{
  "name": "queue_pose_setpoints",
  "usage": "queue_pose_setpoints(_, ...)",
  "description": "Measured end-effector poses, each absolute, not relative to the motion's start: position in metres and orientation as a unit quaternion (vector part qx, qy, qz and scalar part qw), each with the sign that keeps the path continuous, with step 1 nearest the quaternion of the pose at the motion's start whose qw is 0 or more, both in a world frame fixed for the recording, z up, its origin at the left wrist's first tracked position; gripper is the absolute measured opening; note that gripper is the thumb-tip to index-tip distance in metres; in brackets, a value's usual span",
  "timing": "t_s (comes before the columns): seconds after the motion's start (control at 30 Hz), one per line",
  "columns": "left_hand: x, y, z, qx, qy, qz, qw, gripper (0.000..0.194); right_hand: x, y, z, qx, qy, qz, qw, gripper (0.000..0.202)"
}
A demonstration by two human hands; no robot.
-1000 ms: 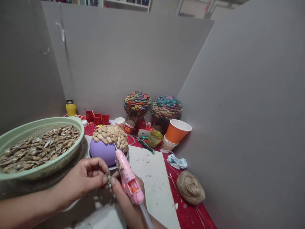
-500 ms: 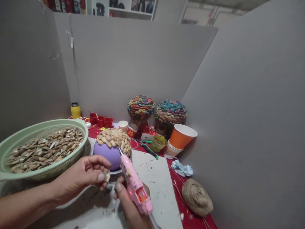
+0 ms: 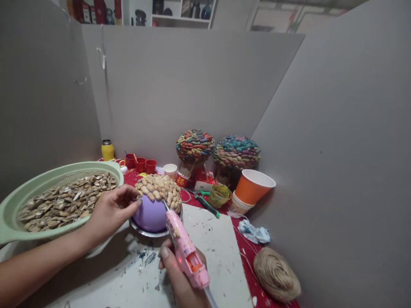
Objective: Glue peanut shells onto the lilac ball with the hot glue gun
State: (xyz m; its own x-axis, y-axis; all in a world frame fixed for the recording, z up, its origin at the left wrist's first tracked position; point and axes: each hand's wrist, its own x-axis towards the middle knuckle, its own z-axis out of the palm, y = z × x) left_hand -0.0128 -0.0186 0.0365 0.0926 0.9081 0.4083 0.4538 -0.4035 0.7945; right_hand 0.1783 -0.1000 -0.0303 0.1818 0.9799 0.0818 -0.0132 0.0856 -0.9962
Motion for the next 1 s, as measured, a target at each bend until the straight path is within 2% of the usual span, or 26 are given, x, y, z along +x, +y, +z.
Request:
queue_pose_setpoints(0.07,-0.010,-0.019,0.036,0.732,0.484,0.447,0.176,0.002,0.179,-0.100,-0.030,-0.523,-0.477,0.433,0.558,0.044)
queue_pose_setpoints(0.17,-0.008,-0.018,0.036,0.749,0.486,0.431,0.130,0.004,0.179,-0.100,-0.028,-0.532,-0.478,0.425,0.554,0.047)
queue_pose_setpoints(0.33,-0.006,-0.015,0.032,0.757,0.490,0.419,0.106,0.002,0.180,-0.099,-0.024,-0.530,-0.479,0.436,0.548,0.048)
queue_pose_setpoints(0.5,-0.006,-0.012,0.027,0.756,0.466,0.452,0.086,0.010,0.181,-0.099,-0.022,-0.530,-0.498,0.426,0.539,0.048)
queue_pose_setpoints(0.63,-0.006,-0.010,0.025,0.762,0.438,0.468,0.087,0.003,0.181,-0.099,-0.023,-0.527,-0.488,0.430,0.547,0.047)
queue_pose_setpoints(1.0,-0.014,-0.006,0.014,0.798,0.360,0.483,0.022,0.005,0.182,-0.099,-0.029,-0.531,-0.497,0.419,0.543,0.046)
